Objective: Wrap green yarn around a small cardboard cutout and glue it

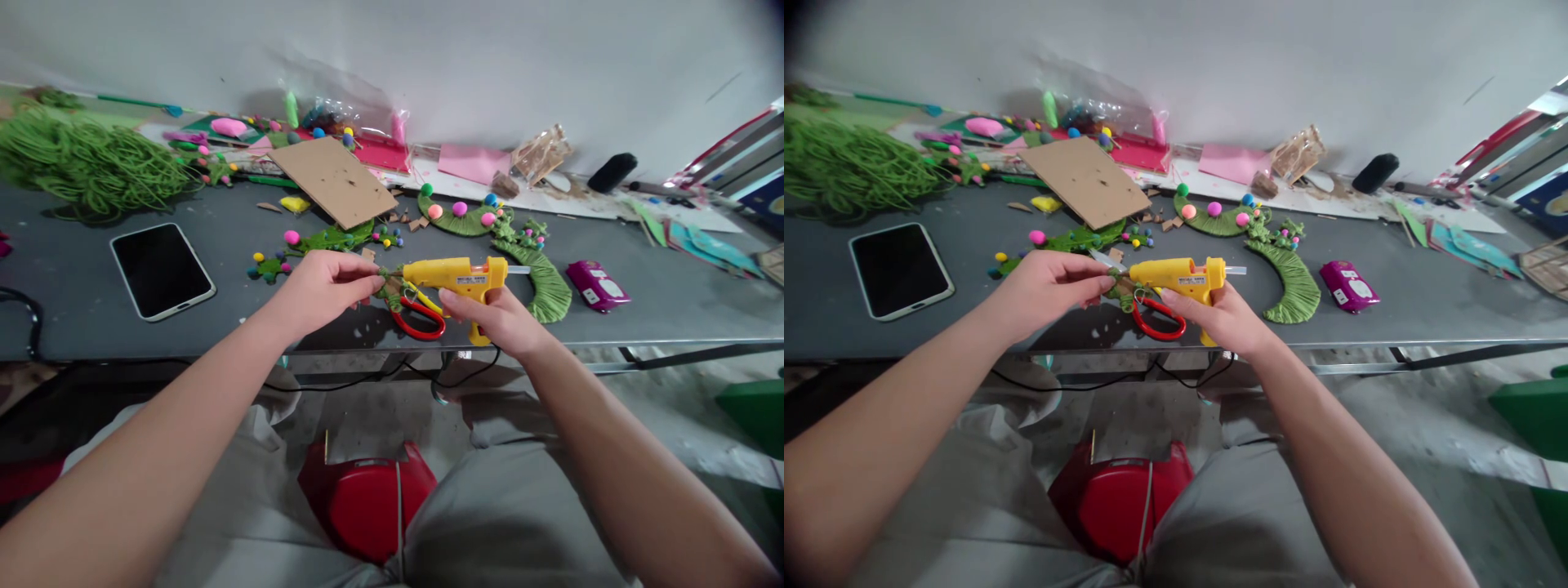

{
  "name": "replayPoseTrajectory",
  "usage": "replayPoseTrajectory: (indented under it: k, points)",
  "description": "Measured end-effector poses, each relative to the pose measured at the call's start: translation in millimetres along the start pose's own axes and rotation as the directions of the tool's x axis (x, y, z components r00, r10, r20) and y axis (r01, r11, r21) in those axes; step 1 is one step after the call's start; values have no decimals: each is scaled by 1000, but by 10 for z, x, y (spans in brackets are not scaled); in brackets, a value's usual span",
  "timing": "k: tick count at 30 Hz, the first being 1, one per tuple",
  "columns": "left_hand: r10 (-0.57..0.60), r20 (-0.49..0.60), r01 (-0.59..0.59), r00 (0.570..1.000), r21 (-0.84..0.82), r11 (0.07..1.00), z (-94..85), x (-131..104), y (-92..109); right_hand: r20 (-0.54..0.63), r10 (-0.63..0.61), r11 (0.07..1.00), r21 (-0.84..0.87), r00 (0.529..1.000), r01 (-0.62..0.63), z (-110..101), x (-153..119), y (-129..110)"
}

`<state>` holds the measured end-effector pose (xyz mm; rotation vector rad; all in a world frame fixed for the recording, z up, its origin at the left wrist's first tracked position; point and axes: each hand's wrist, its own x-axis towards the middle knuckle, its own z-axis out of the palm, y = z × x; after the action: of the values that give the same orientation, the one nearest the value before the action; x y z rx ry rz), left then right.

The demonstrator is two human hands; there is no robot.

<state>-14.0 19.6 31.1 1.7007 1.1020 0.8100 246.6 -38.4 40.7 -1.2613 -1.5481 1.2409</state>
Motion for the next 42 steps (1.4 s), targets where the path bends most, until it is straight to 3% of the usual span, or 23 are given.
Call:
replayPoseTrajectory:
  k: [16, 27, 34, 38, 42]
  points:
    - [-11, -15, 10, 1000, -20, 1000, 10, 9, 11, 31, -17, 997, 80, 999, 15, 18, 11, 1]
    - [-9, 6, 9, 1000, 0, 1000, 27, 12, 40, -61, 2, 1000, -26, 998, -4, 3, -31, 18]
    - [-6, 27, 5, 1000, 53, 999, 17, -4, 33, -259, -4, 970, -235, 966, -59, -114, -10, -28]
    - [1, 28, -3, 1000, 101, 995, 20, -9, 34, -376, -84, 882, -458, 923, -107, -324, 130, 160]
    - [-6, 37, 1, 999, 117, 993, 24, -10, 55, -456, -4, 774, -565, 890, -286, -538, 320, 417]
